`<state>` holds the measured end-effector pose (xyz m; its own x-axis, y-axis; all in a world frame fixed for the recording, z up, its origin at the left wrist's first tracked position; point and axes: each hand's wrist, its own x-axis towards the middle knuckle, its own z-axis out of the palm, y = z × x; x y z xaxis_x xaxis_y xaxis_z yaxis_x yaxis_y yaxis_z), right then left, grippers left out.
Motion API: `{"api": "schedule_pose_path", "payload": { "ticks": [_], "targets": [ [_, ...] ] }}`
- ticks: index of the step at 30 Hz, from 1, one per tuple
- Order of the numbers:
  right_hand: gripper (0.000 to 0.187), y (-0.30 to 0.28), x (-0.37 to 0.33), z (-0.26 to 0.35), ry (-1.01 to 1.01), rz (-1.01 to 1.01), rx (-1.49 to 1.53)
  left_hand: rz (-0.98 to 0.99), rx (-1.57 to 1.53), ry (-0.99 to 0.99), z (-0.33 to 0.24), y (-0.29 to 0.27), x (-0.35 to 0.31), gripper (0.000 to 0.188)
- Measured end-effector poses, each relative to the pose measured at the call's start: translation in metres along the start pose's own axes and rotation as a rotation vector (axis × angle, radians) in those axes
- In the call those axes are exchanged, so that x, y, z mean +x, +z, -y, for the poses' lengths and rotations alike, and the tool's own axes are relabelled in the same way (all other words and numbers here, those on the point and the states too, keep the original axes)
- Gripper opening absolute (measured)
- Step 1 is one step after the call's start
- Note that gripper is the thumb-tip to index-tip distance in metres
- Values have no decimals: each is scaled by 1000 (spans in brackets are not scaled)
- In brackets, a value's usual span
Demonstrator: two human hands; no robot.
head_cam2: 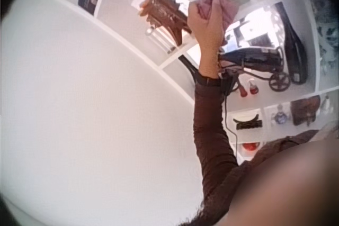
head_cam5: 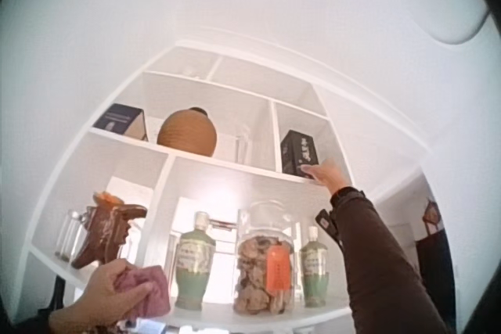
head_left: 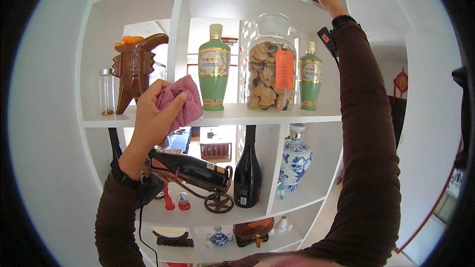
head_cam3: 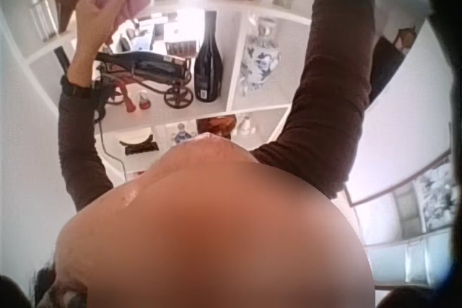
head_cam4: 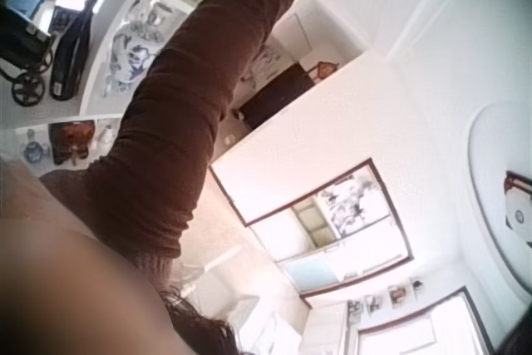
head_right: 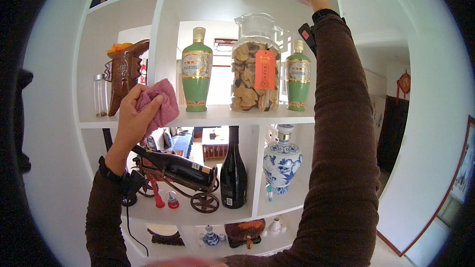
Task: The person wipes a white shelving unit and several decorative items with a pink cloth. They lift and wipe green bottles, a blue-and-white vase, a glass jar, and small figurines, then place them back on the shelves.
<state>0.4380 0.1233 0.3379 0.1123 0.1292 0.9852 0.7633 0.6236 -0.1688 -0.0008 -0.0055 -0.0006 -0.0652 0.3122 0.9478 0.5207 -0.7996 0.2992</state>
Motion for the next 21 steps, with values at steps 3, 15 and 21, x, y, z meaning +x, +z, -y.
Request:
{"api": "schedule_pose_path", "payload": {
  "ticks": [3,15,21],
  "targets": [
    [80,15,10,4,88,1,-153,4,-43,9,4,-2,0,25],
    [80,54,70,-28,113,-120,-262,-48,-104,43,11,2,-4,20],
    [78,23,-13,-2,-169,-345,324,-44,-79,22,13,2,-3,21]
  ]
}}
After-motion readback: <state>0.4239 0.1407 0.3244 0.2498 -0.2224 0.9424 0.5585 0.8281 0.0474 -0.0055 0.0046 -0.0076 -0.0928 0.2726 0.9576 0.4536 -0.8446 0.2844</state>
